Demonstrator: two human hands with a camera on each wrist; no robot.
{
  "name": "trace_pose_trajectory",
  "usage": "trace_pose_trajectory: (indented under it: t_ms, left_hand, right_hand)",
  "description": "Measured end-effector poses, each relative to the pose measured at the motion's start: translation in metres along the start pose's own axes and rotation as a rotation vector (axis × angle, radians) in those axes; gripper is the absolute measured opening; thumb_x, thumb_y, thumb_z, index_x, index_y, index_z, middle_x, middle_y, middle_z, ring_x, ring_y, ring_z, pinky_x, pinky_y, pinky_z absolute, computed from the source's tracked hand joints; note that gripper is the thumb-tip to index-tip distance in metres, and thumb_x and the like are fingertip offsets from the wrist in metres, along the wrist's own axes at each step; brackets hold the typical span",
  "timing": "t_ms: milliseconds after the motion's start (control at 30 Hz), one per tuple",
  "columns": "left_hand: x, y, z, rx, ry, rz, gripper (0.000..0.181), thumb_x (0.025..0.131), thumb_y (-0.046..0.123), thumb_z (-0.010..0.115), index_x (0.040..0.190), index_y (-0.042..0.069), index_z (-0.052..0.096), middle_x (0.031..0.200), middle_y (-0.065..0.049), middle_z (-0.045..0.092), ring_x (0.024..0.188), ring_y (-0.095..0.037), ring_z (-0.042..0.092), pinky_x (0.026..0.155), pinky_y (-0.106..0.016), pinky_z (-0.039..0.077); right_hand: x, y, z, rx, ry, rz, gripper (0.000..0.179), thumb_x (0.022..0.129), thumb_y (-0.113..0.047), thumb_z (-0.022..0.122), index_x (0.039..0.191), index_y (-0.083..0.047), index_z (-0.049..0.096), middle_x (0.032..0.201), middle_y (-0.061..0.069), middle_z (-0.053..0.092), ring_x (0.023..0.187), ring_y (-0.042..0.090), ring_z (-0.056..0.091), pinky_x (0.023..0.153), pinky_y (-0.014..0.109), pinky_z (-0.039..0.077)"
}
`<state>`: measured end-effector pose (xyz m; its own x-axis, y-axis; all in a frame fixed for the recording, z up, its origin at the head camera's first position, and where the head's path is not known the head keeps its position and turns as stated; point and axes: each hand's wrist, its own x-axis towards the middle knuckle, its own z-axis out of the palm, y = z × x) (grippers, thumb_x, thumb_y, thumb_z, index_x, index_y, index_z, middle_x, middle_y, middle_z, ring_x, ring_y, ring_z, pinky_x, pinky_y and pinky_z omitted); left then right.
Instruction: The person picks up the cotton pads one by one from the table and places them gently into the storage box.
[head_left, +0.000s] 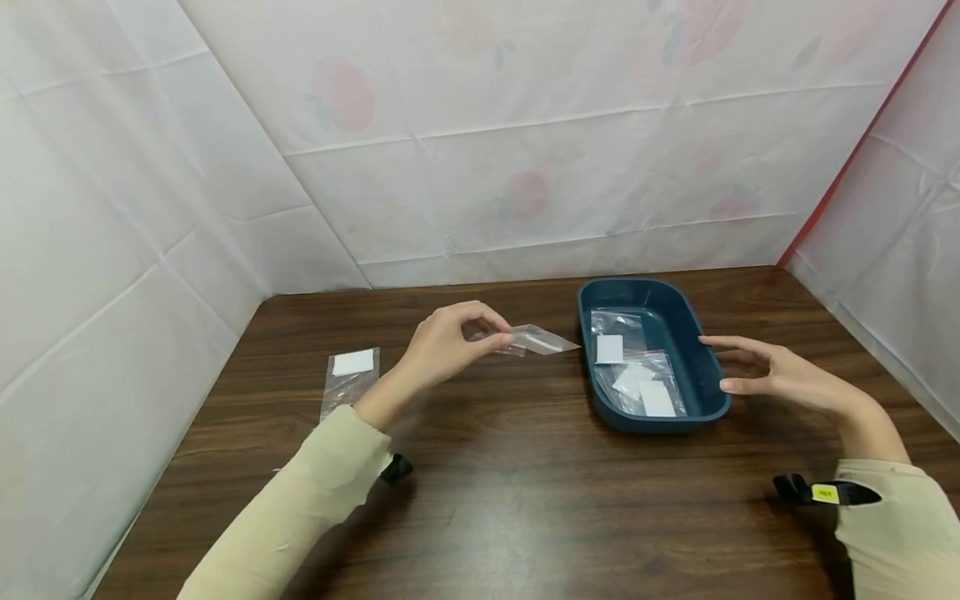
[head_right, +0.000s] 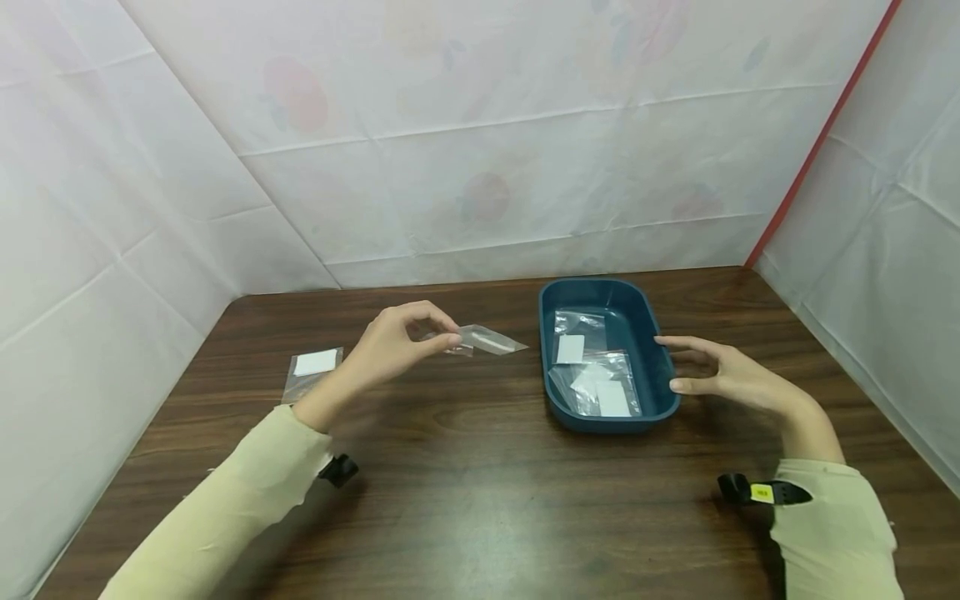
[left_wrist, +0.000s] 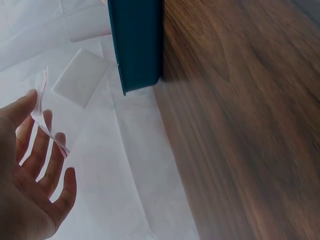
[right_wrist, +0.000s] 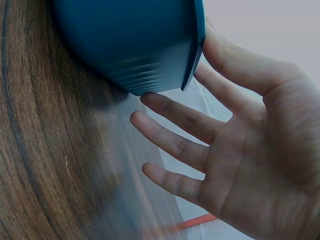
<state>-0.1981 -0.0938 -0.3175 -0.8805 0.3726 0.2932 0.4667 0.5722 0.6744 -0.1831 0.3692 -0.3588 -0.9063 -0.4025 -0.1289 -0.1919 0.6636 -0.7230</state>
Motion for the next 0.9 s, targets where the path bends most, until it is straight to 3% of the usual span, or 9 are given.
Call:
trace_pose_trajectory:
  t_ms: [167,400,900]
  left_hand:
    - [0.003,0.006,0.006,-0.029,-0.001,-0.004,0.010,0.088,0.036,0.077,0.095,0.029,0.074,0.088,0.016,0.068,0.077,-0.010,0.065,0.071,-0.033,0.049]
    - [0.009,0.013,0.014,-0.059,-0.005,0.021,0.010,0.090,0.035,0.075,0.097,0.028,0.074,0.088,0.015,0.067,0.076,-0.010,0.063,0.069,-0.032,0.049]
    - [0.029,0.033,0.032,-0.094,0.016,0.016,0.015,0.089,0.041,0.075,0.099,0.030,0.074,0.089,0.016,0.066,0.083,-0.005,0.060,0.070,-0.031,0.048]
  right_hand:
    - [0.000,0.000,0.000,-0.005,0.003,0.002,0.068,0.096,-0.028,0.067,0.154,-0.012,0.035,0.148,0.024,0.041,0.128,0.042,0.045,0.089,0.051,0.047]
    - [-0.001,0.000,0.001,-0.004,0.002,0.001,0.068,0.096,-0.028,0.067,0.153,-0.009,0.034,0.150,0.026,0.037,0.129,0.047,0.042,0.090,0.065,0.044]
    - [-0.001,-0.001,0.000,-0.013,0.003,0.004,0.069,0.096,-0.029,0.067,0.154,-0.012,0.035,0.150,0.025,0.037,0.130,0.046,0.042,0.091,0.064,0.043]
